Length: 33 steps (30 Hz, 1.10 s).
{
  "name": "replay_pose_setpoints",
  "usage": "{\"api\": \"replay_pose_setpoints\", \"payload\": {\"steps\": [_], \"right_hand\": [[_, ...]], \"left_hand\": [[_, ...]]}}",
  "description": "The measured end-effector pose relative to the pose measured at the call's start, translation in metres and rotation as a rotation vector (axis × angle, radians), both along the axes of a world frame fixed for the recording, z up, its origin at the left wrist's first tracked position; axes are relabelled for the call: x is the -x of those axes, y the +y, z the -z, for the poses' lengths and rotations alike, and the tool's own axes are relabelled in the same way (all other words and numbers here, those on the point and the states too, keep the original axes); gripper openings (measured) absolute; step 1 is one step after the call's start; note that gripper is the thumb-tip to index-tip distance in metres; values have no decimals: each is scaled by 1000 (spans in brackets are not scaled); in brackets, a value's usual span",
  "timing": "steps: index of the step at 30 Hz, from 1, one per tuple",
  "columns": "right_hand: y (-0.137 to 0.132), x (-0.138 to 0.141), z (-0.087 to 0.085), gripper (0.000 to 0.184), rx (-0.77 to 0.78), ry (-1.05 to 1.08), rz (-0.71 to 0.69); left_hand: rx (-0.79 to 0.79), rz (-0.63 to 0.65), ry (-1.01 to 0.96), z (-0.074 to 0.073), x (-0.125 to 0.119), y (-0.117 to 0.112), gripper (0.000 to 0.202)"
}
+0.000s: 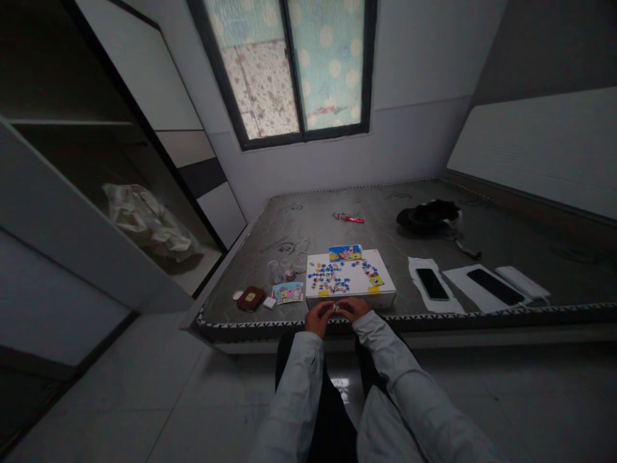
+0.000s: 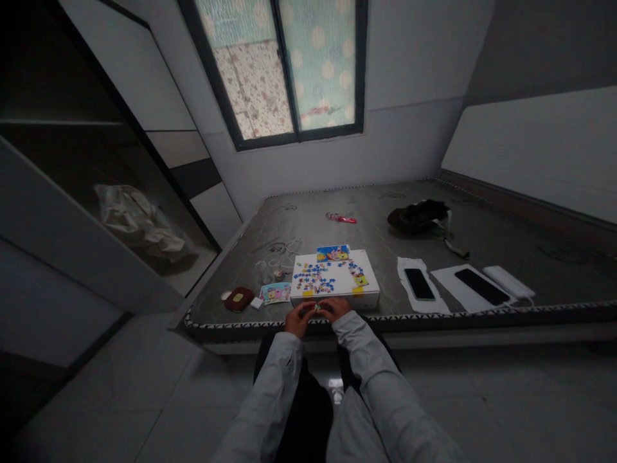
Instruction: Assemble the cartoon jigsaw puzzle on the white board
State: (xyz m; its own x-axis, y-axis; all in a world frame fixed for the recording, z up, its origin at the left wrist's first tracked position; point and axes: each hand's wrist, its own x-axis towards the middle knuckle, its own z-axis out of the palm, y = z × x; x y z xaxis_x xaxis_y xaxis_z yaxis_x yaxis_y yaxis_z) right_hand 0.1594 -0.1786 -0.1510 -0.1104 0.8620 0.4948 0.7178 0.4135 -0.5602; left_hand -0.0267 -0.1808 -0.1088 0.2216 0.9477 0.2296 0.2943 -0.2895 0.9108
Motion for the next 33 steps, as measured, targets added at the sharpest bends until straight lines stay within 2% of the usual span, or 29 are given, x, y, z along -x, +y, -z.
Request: {"api": "replay_pose_setpoints", "payload": {"steps": [5,15,23,33], "right_hand": [[0,0,-3,22,24,4,-16],[-3,1,-12,27,46,53,-28],[-2,3,-6,31,76,99,-16],[-3,3,-6,23,61,121,-34]], "left_hand": [[-41,-12,28,2,-1,0,21],[-118,79,78,0,-3,-2,19],[-163,88,143,4,-5,-1,22],[-200,71,212,11,-5,2,24]]}}
